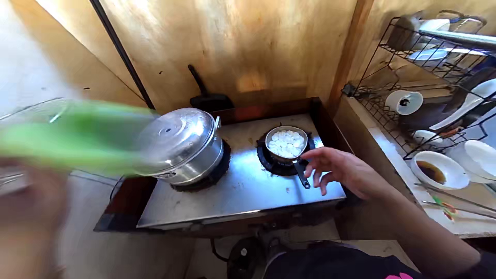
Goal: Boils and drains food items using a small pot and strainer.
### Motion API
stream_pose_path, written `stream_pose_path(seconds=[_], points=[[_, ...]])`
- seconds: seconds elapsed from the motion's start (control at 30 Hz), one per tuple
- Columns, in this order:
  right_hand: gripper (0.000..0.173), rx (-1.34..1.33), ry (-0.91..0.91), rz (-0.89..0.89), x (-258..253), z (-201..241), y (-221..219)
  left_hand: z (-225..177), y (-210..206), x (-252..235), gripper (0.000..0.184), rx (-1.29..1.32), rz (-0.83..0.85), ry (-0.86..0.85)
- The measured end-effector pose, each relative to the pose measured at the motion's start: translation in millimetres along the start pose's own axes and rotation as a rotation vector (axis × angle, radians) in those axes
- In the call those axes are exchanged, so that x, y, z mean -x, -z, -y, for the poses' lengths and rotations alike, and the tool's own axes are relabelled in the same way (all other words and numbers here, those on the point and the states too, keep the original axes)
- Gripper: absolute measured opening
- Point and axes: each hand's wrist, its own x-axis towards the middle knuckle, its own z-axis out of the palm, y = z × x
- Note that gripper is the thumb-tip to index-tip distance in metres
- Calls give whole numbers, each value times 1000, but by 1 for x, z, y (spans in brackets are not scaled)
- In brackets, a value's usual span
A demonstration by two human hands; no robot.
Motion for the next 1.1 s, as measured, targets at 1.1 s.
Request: stream_pose_path(seconds=[1.1], points=[[52, 1412, -578, 275, 31, 1, 101, -354, -171, 113, 55, 1216, 709, 1301]])
